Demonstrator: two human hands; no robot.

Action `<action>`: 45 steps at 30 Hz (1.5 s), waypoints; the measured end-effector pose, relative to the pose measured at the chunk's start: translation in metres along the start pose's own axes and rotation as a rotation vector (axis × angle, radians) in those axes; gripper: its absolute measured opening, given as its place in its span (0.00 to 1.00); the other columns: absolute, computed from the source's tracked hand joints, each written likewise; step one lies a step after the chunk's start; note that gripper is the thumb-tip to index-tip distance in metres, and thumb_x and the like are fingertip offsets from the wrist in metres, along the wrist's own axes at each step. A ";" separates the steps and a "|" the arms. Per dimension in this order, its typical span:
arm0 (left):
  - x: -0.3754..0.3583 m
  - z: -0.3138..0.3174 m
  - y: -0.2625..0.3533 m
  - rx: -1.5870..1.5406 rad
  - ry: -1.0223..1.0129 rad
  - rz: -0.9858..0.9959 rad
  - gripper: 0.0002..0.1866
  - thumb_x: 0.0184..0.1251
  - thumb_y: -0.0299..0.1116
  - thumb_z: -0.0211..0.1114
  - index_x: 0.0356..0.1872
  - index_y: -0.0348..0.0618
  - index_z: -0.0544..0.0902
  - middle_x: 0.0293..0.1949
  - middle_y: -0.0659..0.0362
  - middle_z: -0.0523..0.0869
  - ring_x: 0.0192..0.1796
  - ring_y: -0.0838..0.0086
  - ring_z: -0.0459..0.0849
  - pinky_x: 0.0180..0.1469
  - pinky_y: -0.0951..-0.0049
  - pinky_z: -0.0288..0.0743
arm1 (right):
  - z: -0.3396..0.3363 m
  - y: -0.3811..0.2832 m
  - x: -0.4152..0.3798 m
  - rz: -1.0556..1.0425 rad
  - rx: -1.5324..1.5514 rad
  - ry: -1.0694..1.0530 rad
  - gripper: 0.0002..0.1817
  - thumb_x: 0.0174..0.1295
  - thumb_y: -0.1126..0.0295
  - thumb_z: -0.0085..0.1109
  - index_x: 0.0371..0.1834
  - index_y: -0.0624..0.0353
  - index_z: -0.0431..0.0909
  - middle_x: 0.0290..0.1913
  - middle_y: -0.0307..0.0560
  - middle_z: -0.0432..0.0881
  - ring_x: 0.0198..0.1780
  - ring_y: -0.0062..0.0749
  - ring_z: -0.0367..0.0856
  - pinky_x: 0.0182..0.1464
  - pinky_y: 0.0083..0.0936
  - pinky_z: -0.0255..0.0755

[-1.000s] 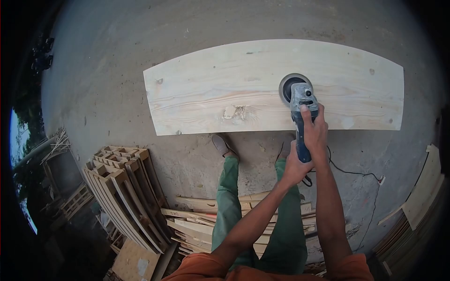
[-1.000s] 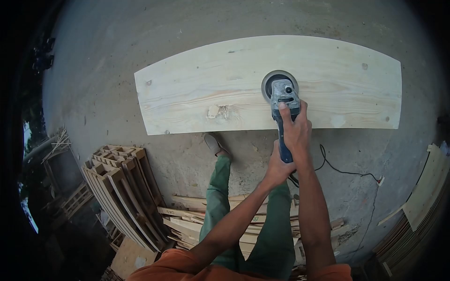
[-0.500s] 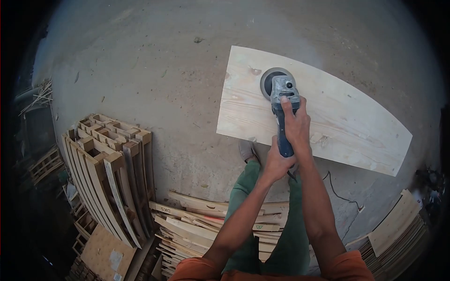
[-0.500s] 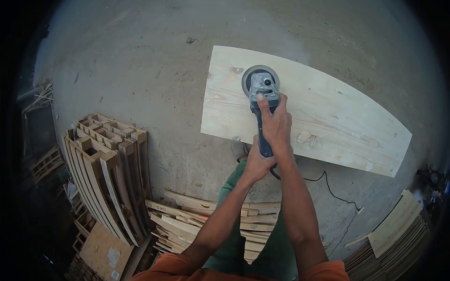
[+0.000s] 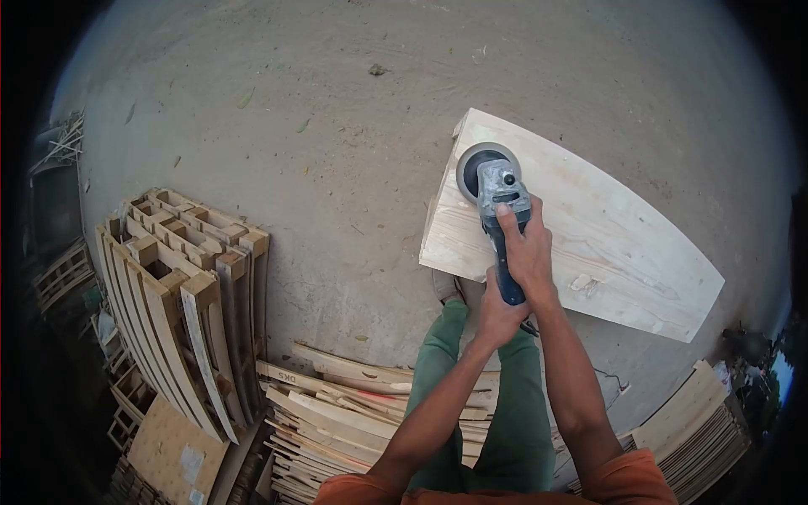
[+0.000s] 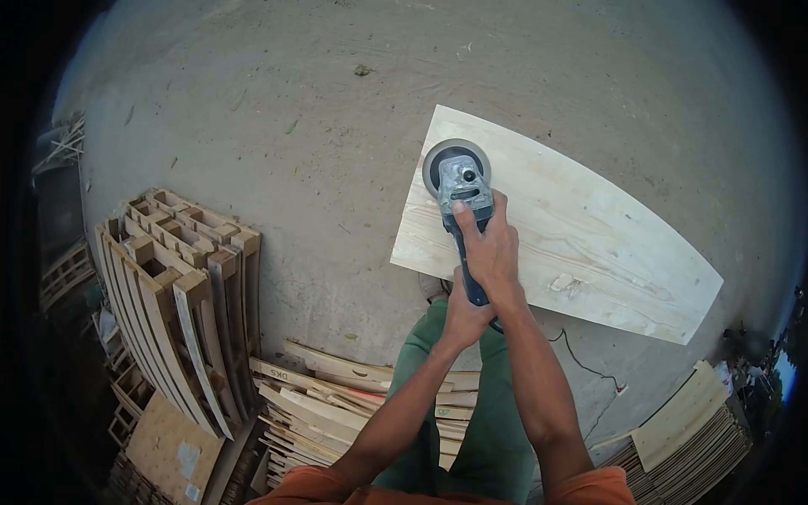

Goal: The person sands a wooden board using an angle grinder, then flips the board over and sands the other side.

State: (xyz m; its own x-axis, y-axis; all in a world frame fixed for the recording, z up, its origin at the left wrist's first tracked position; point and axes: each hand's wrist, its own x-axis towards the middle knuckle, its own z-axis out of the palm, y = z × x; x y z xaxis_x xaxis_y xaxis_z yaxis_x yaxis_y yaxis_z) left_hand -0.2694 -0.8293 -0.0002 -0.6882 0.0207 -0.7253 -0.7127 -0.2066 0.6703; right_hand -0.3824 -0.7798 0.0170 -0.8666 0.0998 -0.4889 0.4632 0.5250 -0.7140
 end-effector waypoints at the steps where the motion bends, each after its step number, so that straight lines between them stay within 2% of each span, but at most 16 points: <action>1: -0.001 0.003 -0.005 -0.005 0.063 0.054 0.40 0.54 0.38 0.80 0.63 0.36 0.65 0.50 0.49 0.82 0.50 0.66 0.83 0.52 0.65 0.78 | 0.001 -0.003 0.002 0.001 -0.003 -0.006 0.42 0.69 0.36 0.55 0.68 0.67 0.67 0.43 0.72 0.86 0.49 0.65 0.87 0.54 0.47 0.77; 2: 0.001 0.006 -0.011 -0.010 0.123 0.108 0.40 0.53 0.41 0.81 0.62 0.37 0.66 0.48 0.46 0.85 0.48 0.62 0.86 0.50 0.63 0.79 | -0.001 -0.006 0.005 0.001 -0.011 -0.029 0.42 0.69 0.36 0.55 0.67 0.67 0.67 0.43 0.72 0.86 0.49 0.65 0.87 0.54 0.47 0.77; 3: 0.005 0.008 -0.006 -0.014 0.122 0.105 0.40 0.53 0.41 0.81 0.62 0.37 0.66 0.48 0.46 0.85 0.48 0.62 0.86 0.50 0.63 0.79 | -0.003 -0.009 0.008 0.000 -0.021 -0.051 0.42 0.69 0.36 0.55 0.67 0.67 0.67 0.44 0.72 0.86 0.49 0.65 0.87 0.54 0.47 0.77; 5: 0.019 0.012 0.015 -0.083 0.036 0.035 0.39 0.56 0.36 0.78 0.65 0.36 0.65 0.55 0.52 0.80 0.54 0.70 0.80 0.56 0.67 0.77 | -0.007 -0.012 0.024 -0.022 -0.025 -0.020 0.42 0.69 0.37 0.56 0.67 0.67 0.67 0.42 0.71 0.87 0.48 0.64 0.88 0.53 0.47 0.77; 9: 0.036 0.014 0.039 0.001 0.033 -0.023 0.40 0.57 0.36 0.78 0.65 0.36 0.64 0.55 0.52 0.80 0.55 0.70 0.81 0.56 0.67 0.77 | -0.015 -0.025 0.051 0.034 0.073 -0.029 0.42 0.69 0.36 0.56 0.66 0.67 0.68 0.38 0.70 0.87 0.46 0.64 0.88 0.52 0.47 0.78; 11: 0.041 0.016 0.043 -0.117 0.075 0.021 0.39 0.57 0.35 0.78 0.65 0.36 0.65 0.55 0.52 0.80 0.55 0.69 0.81 0.58 0.67 0.76 | -0.012 -0.027 0.059 -0.041 -0.050 -0.093 0.42 0.68 0.36 0.56 0.67 0.67 0.67 0.38 0.69 0.87 0.46 0.62 0.89 0.51 0.47 0.79; 13: 0.043 0.021 0.042 -0.146 0.087 0.036 0.39 0.57 0.35 0.78 0.65 0.37 0.65 0.55 0.52 0.80 0.55 0.69 0.80 0.58 0.67 0.75 | -0.016 -0.026 0.061 -0.055 -0.032 -0.078 0.42 0.69 0.36 0.56 0.67 0.67 0.67 0.39 0.69 0.87 0.45 0.61 0.89 0.51 0.47 0.79; 15: 0.044 0.024 0.040 0.035 0.087 0.088 0.39 0.54 0.36 0.80 0.63 0.38 0.66 0.47 0.50 0.85 0.46 0.67 0.86 0.48 0.66 0.80 | -0.025 -0.023 0.061 0.017 0.071 -0.025 0.42 0.69 0.36 0.56 0.67 0.67 0.67 0.41 0.70 0.87 0.46 0.62 0.88 0.52 0.48 0.79; 18: 0.041 0.029 0.043 0.085 0.096 0.074 0.40 0.53 0.36 0.80 0.63 0.37 0.66 0.49 0.49 0.85 0.49 0.66 0.86 0.50 0.65 0.80 | -0.029 -0.022 0.062 0.030 0.086 -0.041 0.41 0.70 0.37 0.55 0.67 0.66 0.66 0.41 0.69 0.87 0.45 0.63 0.89 0.51 0.48 0.79; 19: 0.043 0.027 0.046 0.082 0.089 0.066 0.40 0.53 0.36 0.80 0.63 0.37 0.66 0.49 0.49 0.85 0.49 0.66 0.86 0.50 0.65 0.80 | -0.026 -0.022 0.062 0.013 0.071 -0.046 0.41 0.70 0.37 0.54 0.67 0.66 0.66 0.41 0.69 0.87 0.45 0.63 0.89 0.50 0.48 0.79; 21: 0.045 0.015 0.054 -0.031 0.066 -0.015 0.39 0.58 0.32 0.78 0.68 0.37 0.64 0.57 0.52 0.79 0.57 0.71 0.79 0.58 0.69 0.76 | -0.016 -0.026 0.066 -0.017 0.008 -0.034 0.42 0.70 0.36 0.54 0.68 0.67 0.65 0.41 0.69 0.87 0.44 0.64 0.89 0.49 0.49 0.80; 25: 0.046 -0.001 0.057 0.028 -0.017 -0.100 0.40 0.57 0.32 0.79 0.67 0.37 0.65 0.56 0.52 0.80 0.57 0.71 0.79 0.57 0.69 0.76 | -0.010 -0.031 0.064 0.010 0.021 -0.024 0.43 0.70 0.36 0.54 0.68 0.68 0.64 0.42 0.70 0.86 0.45 0.62 0.89 0.50 0.49 0.80; 28: 0.038 -0.008 0.051 0.057 -0.036 -0.037 0.39 0.56 0.33 0.79 0.65 0.38 0.66 0.55 0.53 0.80 0.55 0.71 0.80 0.57 0.69 0.76 | -0.007 -0.028 0.048 0.053 0.157 0.048 0.43 0.71 0.36 0.54 0.68 0.69 0.64 0.43 0.69 0.86 0.47 0.58 0.89 0.50 0.45 0.81; 34: 0.049 -0.033 0.060 0.008 -0.054 -0.073 0.39 0.54 0.34 0.80 0.64 0.39 0.67 0.54 0.53 0.81 0.54 0.69 0.81 0.57 0.68 0.76 | 0.013 -0.037 0.055 0.035 0.090 0.094 0.42 0.71 0.37 0.54 0.68 0.69 0.65 0.43 0.68 0.86 0.46 0.56 0.89 0.49 0.44 0.81; 40: 0.038 -0.029 0.062 0.167 -0.125 -0.046 0.37 0.56 0.33 0.79 0.63 0.38 0.67 0.53 0.54 0.81 0.53 0.70 0.81 0.57 0.68 0.76 | 0.003 -0.027 0.042 0.113 0.181 0.157 0.42 0.71 0.36 0.54 0.67 0.69 0.66 0.43 0.68 0.86 0.46 0.57 0.89 0.49 0.45 0.81; 45: 0.043 -0.043 0.056 0.069 -0.121 -0.064 0.39 0.55 0.35 0.80 0.64 0.38 0.67 0.53 0.52 0.82 0.55 0.68 0.81 0.59 0.67 0.75 | 0.017 -0.034 0.045 0.079 0.137 0.126 0.44 0.70 0.34 0.53 0.68 0.68 0.65 0.43 0.69 0.86 0.46 0.62 0.88 0.52 0.48 0.79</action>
State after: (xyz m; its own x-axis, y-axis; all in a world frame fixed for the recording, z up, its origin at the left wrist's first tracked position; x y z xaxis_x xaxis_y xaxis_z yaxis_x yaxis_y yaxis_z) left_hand -0.3331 -0.8816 -0.0012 -0.6493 0.1504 -0.7455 -0.7605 -0.1333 0.6354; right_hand -0.4342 -0.8069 0.0107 -0.8390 0.2457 -0.4856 0.5441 0.3923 -0.7416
